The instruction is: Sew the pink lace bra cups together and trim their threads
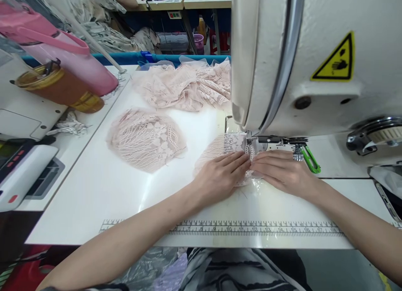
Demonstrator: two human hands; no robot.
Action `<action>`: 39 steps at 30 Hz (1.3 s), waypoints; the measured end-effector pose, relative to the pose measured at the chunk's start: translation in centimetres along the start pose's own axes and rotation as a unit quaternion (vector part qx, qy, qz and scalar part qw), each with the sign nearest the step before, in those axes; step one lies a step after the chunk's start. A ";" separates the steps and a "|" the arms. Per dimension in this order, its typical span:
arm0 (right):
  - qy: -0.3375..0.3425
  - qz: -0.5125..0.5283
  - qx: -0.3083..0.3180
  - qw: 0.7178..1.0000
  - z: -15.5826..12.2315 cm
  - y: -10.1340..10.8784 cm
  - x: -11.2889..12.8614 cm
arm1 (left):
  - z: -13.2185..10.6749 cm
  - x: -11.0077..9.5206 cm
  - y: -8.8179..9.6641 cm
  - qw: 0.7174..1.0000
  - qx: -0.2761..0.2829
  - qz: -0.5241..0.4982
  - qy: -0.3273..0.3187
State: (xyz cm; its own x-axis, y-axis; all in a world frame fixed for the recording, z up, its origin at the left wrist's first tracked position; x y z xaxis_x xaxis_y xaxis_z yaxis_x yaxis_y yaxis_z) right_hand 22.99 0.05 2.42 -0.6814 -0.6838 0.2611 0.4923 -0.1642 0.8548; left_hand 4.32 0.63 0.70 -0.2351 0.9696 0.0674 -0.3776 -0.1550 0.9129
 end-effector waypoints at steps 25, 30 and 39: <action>-0.058 -0.035 0.026 0.997 0.8 -1.8 0.5 | -0.4 1.7 0.2 0.996 -0.020 -0.039 0.075; -0.067 -0.029 0.028 0.997 0.7 -1.7 0.3 | -0.3 1.5 0.1 0.997 -0.009 -0.025 0.077; -0.053 -0.034 0.028 0.998 0.8 -1.4 -0.5 | 0.2 1.1 0.2 0.998 -0.001 0.014 0.068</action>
State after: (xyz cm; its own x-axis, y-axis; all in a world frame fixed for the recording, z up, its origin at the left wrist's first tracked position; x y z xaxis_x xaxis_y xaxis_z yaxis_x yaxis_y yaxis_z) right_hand 22.27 1.20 1.46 -0.7671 -0.5927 0.2455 0.4141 -0.1652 0.8951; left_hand 4.17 1.68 1.03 -0.3649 0.9303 0.0381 -0.3704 -0.1826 0.9108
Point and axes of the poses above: each hand's wrist, its own z-axis towards the middle knuckle, its own y-axis out of the back of the hand, x = y × z, the point moved 3 cm from there along z, towards the middle knuckle, and after that the axes turned 15 degrees about -y, right-handed, at the moved point
